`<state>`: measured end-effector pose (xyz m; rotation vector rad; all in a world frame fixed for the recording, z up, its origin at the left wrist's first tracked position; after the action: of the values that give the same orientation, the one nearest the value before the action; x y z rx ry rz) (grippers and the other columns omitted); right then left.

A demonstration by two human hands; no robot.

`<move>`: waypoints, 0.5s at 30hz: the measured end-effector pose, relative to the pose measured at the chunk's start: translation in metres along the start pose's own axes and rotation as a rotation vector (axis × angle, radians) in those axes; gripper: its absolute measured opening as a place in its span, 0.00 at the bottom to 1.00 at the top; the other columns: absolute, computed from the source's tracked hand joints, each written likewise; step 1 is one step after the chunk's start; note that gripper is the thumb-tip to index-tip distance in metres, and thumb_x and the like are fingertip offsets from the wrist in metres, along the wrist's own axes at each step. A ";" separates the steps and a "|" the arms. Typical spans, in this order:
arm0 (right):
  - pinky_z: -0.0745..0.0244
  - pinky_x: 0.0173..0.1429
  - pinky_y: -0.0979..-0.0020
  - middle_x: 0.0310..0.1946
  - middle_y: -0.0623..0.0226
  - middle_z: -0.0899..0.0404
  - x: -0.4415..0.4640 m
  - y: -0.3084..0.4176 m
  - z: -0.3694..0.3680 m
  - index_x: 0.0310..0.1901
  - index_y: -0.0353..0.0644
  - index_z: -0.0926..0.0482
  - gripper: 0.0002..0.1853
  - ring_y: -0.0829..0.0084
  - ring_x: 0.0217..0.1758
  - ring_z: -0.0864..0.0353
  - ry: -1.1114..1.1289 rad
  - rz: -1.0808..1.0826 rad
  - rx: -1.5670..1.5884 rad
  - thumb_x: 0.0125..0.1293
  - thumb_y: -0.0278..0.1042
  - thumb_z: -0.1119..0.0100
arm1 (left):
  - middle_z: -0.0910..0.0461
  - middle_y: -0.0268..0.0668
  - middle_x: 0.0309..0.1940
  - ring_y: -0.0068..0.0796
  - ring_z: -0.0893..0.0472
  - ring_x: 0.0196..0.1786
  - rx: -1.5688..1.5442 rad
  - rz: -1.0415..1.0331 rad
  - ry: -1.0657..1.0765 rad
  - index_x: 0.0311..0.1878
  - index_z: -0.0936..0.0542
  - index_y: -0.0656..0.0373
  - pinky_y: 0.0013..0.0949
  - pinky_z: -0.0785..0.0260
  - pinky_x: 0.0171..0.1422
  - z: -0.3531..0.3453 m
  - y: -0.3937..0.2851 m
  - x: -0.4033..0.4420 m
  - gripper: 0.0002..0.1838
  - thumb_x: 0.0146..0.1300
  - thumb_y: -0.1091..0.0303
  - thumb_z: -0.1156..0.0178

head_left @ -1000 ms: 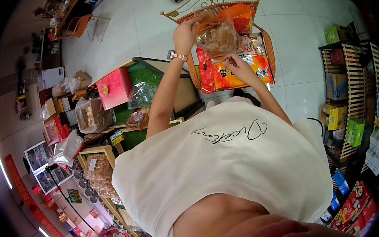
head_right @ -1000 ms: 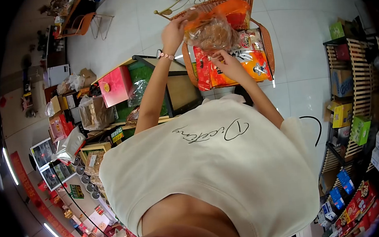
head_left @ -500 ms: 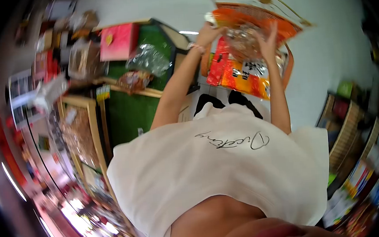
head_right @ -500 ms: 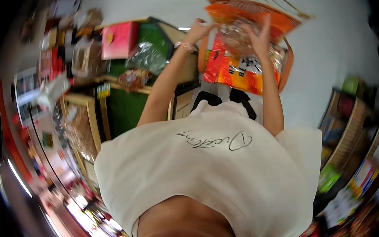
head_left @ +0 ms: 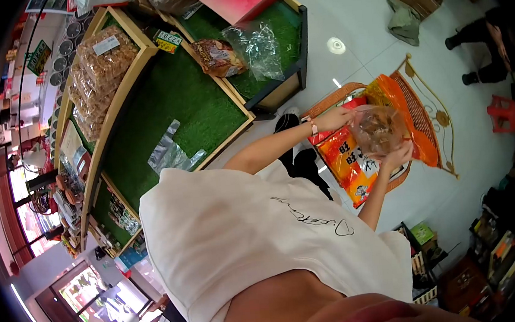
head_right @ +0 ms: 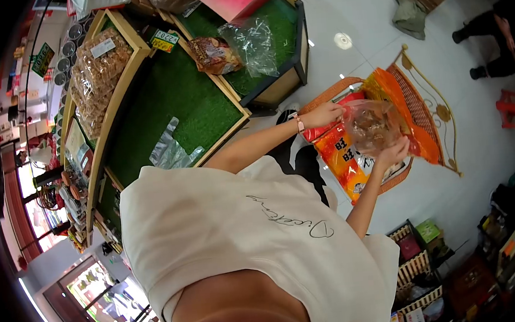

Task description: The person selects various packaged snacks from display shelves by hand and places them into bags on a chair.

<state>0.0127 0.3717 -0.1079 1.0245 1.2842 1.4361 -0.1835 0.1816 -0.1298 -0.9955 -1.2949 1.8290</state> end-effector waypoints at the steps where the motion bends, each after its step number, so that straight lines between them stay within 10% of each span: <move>1: 0.35 0.38 0.78 0.29 0.68 0.29 0.004 -0.001 -0.007 0.39 0.29 0.28 0.18 0.76 0.34 0.32 0.032 0.003 0.019 0.67 0.40 0.57 | 0.24 0.41 0.20 0.30 0.26 0.25 0.057 -0.095 -0.065 0.26 0.26 0.65 0.33 0.34 0.31 0.013 -0.026 -0.005 0.18 0.63 0.61 0.55; 4: 0.38 0.31 0.78 0.24 0.72 0.35 0.003 0.069 -0.048 0.32 0.34 0.29 0.13 0.78 0.27 0.36 -0.009 0.093 0.189 0.66 0.37 0.55 | 0.35 0.31 0.15 0.21 0.35 0.20 -0.262 -0.103 -0.086 0.22 0.31 0.64 0.29 0.40 0.27 0.030 -0.062 -0.024 0.17 0.65 0.66 0.56; 6: 0.53 0.23 0.78 0.17 0.77 0.46 -0.014 0.166 -0.103 0.20 0.42 0.40 0.16 0.83 0.20 0.48 -0.084 0.697 -0.350 0.66 0.38 0.59 | 0.38 0.28 0.14 0.18 0.38 0.19 -0.441 -0.085 -0.087 0.20 0.33 0.62 0.25 0.44 0.24 0.068 -0.098 -0.046 0.17 0.66 0.66 0.55; 9: 0.57 0.20 0.78 0.14 0.77 0.47 -0.013 0.194 -0.166 0.20 0.44 0.40 0.16 0.83 0.16 0.48 0.105 0.201 0.181 0.65 0.40 0.60 | 0.38 0.26 0.13 0.14 0.41 0.17 -0.628 -0.008 -0.088 0.18 0.33 0.60 0.21 0.48 0.22 0.119 -0.100 -0.066 0.19 0.66 0.63 0.54; 15: 0.62 0.19 0.80 0.12 0.79 0.50 -0.053 0.234 -0.349 0.20 0.44 0.41 0.15 0.87 0.14 0.53 0.578 -0.082 0.528 0.65 0.37 0.61 | 0.35 0.27 0.10 0.12 0.37 0.14 -0.584 0.043 -0.056 0.16 0.29 0.62 0.20 0.46 0.20 0.235 -0.113 -0.129 0.22 0.67 0.63 0.54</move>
<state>-0.3379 0.2351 0.0872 0.8915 2.1824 1.4113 -0.3157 -0.0001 0.0545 -1.2796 -1.9130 1.5404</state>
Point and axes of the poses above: each hand's wrist, its own x-axis towards the middle knuckle, its own z-axis out of the back of the hand, y = z × x, the point moved 7 cm from there along x, towards the middle knuckle
